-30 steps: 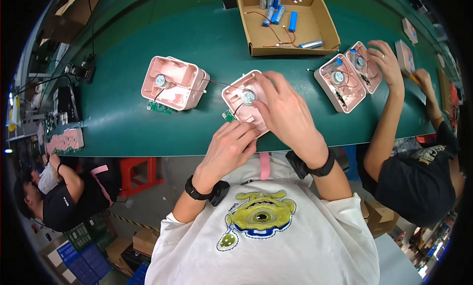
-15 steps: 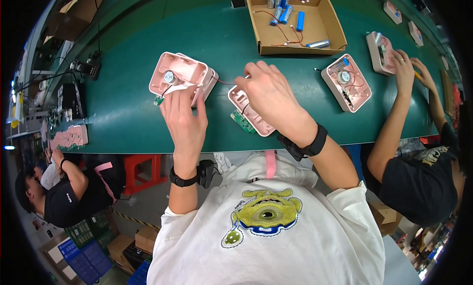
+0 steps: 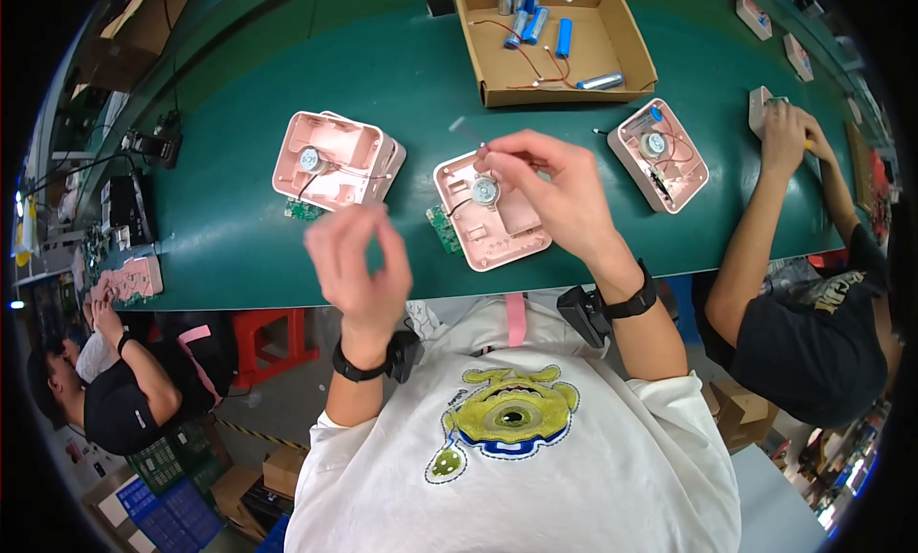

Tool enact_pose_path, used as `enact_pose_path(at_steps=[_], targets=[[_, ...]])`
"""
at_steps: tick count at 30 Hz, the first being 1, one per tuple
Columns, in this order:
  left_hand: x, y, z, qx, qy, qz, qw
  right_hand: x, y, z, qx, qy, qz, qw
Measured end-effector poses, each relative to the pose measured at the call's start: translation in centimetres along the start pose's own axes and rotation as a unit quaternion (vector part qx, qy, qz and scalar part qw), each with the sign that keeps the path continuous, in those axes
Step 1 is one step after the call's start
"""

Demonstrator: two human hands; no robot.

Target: The person assembles electronic devices by connecting batteries to circuit boards inside pink plastic housings. For each unit, they plug the battery connector into the board, press the battery into place, and set the housing aside to repeat the process.

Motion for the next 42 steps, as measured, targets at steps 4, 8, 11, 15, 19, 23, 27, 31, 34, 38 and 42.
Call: enact_pose_path(at_steps=[4,8,11,15,19,23,27,31,34,38,42], targets=[[-3.0,-1.7,2.8,0.142,-0.207,-0.128,0.959,0.7,-1.1,-1.4,0.014,0.173,0.052,0.983],[-3.0,-2.6,5.0,0.184,-0.135,-0.152,0.962,0.5,-1.7,-2.3,-0.006,0.237,0.048,0.970],[-1.8,-3.1,5.9,0.270,-0.129,-0.251,0.921,0.3,-2.2,-2.9,-0.022,0.256,0.046,0.965],[-0.9,-3.3,6.8,0.265,-0.207,-0.335,0.880,0.1,-2.7,-3.8,-0.040,0.266,0.048,0.962],[0.3,-4.6,8.2,0.220,-0.349,-0.418,0.809,0.0,-3.1,-4.4,-0.039,0.267,0.048,0.962],[0.0,-4.5,9.7,0.200,-0.428,-0.451,0.757,-0.1,-3.4,-5.0,-0.042,0.260,0.055,0.963],[-1.0,-4.3,11.0,0.208,-0.460,-0.457,0.732,-0.2,-3.7,-5.5,-0.057,0.255,0.064,0.963],[-1.8,-4.5,11.4,0.214,-0.489,-0.453,0.715,0.0,-4.0,-5.8,-0.047,0.224,0.087,0.969],[-2.0,-4.5,11.2,0.200,-0.506,-0.462,0.700,0.1,-4.3,-5.2,-0.009,0.200,0.113,0.973],[-1.8,-4.7,11.1,0.188,-0.527,-0.479,0.677,-0.2,-4.7,-3.3,0.036,0.131,0.140,0.981],[-2.1,-5.1,11.2,0.170,-0.535,-0.465,0.685,-0.4,-4.5,-2.3,-0.010,-0.095,0.029,0.995]])
Point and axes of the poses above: each hand's wrist, its own y-axis towards the middle knuckle, its own z-axis out of the palm, x = y × z, the point moved 6 cm from there along y, towards the middle knuckle, and after that the axes turned 6 degrees about -y, right-handed, at the moved point
